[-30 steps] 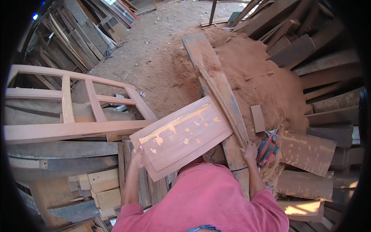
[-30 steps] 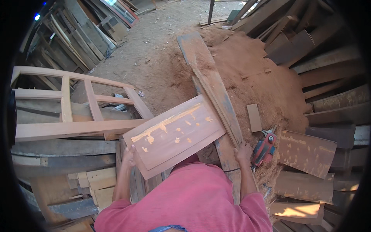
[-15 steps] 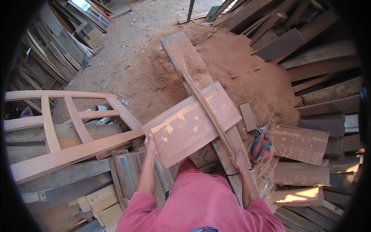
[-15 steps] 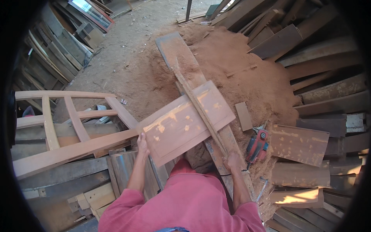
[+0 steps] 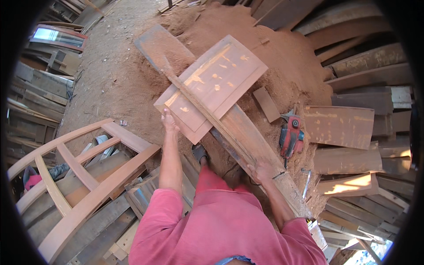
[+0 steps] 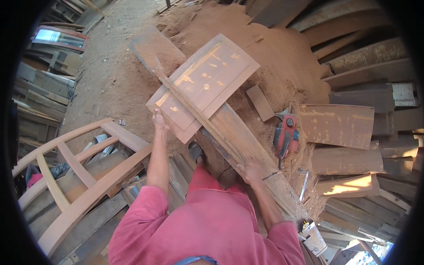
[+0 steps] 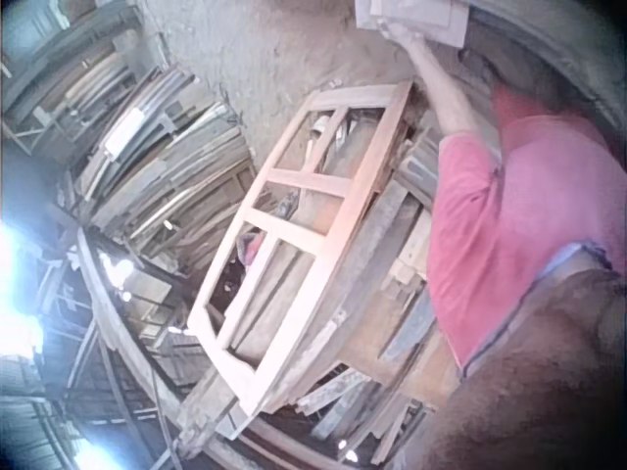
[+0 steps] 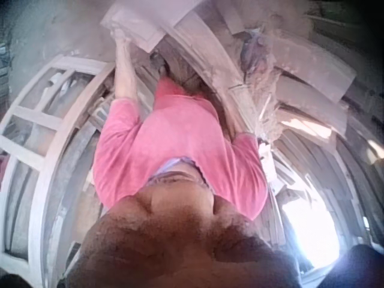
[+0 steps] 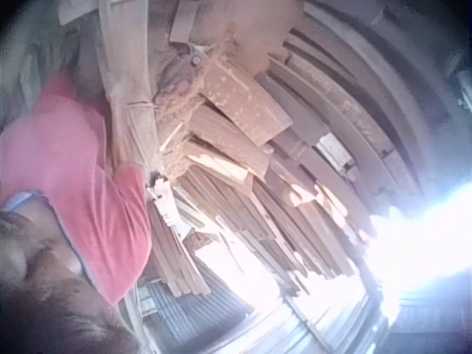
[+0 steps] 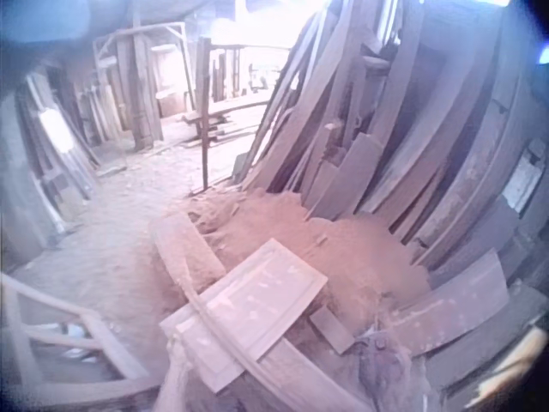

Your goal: The person holds and aligns various wooden components for a project, picking them up from a pile and placing them onto a workbench to check the fit of the joints.

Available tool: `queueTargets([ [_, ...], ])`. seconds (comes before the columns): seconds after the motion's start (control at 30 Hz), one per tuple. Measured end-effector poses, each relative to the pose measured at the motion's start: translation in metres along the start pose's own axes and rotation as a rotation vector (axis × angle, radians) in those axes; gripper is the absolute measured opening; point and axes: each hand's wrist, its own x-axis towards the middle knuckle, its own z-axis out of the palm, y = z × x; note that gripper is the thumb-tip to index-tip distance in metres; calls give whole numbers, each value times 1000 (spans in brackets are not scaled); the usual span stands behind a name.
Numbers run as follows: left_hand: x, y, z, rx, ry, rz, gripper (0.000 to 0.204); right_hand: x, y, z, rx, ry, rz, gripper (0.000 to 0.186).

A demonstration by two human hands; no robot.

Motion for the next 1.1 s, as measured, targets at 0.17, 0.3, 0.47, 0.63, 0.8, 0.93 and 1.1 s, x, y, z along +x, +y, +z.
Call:
queueTargets([
  [0.17,-9,14,-6,22,-10,-76,42,20,-2,12,-44,193,-33,79],
  [0.3,0,17,-10,18,-38,-41,43,29,4,4,-48,185,-42,89],
  [0.47,6,22,-10,16,-55,-112,40,24,5,-1,-17,225,-86,90],
  [0.63,-24,23,-17,292,-140,-193,36,24,74,-46,134,499,37,82],
  [0.8,-53,-8,-56,409,-115,-177,30,44,171,-32,-90,349,404,72],
  [0.93,-51,-17,-48,313,-125,14,25,89,220,25,502,357,370,68],
  [1.1,-72,0,-37,306,-91,-39,26,124,219,26,742,399,426,41],
])
